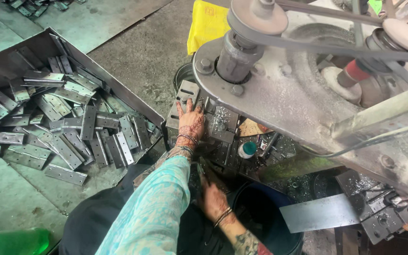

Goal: The person repeatedly picks up small rectangular metal parts from a bin, places them into a grinding machine, and operates the machine to grind the parts. The person then removes the parts and places them back into the bin.

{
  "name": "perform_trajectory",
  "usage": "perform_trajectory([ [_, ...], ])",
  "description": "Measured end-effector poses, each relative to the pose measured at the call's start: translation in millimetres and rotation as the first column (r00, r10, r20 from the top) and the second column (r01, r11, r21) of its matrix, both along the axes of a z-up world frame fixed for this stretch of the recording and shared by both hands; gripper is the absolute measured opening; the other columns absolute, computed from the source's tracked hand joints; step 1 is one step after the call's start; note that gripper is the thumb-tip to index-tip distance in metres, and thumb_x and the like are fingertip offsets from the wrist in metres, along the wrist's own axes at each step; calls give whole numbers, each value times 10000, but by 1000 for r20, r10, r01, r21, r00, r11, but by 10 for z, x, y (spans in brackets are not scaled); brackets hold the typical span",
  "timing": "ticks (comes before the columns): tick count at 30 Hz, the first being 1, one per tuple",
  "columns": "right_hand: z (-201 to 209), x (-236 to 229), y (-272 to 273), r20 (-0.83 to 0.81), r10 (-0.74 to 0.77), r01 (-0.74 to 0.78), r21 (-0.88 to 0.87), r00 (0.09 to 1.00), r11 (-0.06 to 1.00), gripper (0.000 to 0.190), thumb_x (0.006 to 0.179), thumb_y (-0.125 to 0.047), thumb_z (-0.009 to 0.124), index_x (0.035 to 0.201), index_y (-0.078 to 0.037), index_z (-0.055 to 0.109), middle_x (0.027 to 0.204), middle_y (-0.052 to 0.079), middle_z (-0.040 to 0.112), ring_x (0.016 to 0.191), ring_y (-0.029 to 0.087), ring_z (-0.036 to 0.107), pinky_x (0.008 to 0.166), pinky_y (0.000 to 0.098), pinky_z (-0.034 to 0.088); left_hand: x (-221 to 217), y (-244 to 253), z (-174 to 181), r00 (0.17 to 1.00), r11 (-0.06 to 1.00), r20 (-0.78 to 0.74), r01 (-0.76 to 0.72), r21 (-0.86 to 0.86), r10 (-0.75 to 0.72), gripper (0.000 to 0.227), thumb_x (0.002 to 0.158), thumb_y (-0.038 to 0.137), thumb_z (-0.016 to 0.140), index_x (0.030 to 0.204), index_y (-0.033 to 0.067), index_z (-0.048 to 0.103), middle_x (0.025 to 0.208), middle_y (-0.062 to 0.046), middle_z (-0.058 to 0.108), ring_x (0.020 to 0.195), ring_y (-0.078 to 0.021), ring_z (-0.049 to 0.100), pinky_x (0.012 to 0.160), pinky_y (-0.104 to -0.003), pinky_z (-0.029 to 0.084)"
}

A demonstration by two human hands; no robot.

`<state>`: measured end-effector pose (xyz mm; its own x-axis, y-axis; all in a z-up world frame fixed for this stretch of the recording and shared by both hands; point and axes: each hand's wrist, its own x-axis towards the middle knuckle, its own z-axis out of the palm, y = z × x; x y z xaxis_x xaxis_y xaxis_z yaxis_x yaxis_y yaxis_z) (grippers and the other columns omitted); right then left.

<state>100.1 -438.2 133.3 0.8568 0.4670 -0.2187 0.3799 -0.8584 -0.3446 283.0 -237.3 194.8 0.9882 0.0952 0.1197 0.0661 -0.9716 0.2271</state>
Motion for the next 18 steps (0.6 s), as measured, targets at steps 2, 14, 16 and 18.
perform_trajectory([
  [2, -133, -161, -25, -37, -50, 52, 51, 998, 997, 815, 924, -279, 670, 1617, -229, 243, 1184, 192, 606, 955, 395, 692, 803, 458, 600, 8, 5, -69, 995, 1000, 103, 6, -19, -4, 566, 882, 128, 479, 1439, 116, 580, 1450, -72, 552, 1485, -378, 267, 1172, -721, 17],
  [14, -307, -15, -98, 4, 22, -23, 223, 1000, 975, 803, 855, -233, 710, 1561, -208, 327, 1259, 222, 587, 1057, 430, 659, 890, 481, 564, 56, 67, -18, 996, 1000, 87, 24, -7, -23, 444, 909, 168, 495, 1320, 117, 655, 1485, -65, 513, 1478, -379, 257, 1179, -716, 17],
  [16, -175, 42, -137, 275, 107, -198, 326, 955, 924, 744, 785, -227, 742, 1462, -115, 456, 1282, 255, 615, 1101, 468, 642, 912, 502, 540, -78, 35, -50, 994, 1000, 104, 18, -21, -16, 433, 950, 181, 494, 1344, 116, 662, 1494, -55, 535, 1508, -371, 271, 1216, -696, 35],
  [18, -28, 165, -119, 40, 55, -60, 150, 998, 987, 643, 845, -253, 701, 1442, -127, 499, 1251, 226, 641, 1126, 430, 642, 959, 494, 533, -240, -7, -59, 997, 999, 70, 35, 7, -35, 413, 972, 201, 496, 1337, 116, 670, 1503, -52, 538, 1524, -369, 270, 1224, -687, 46],
])
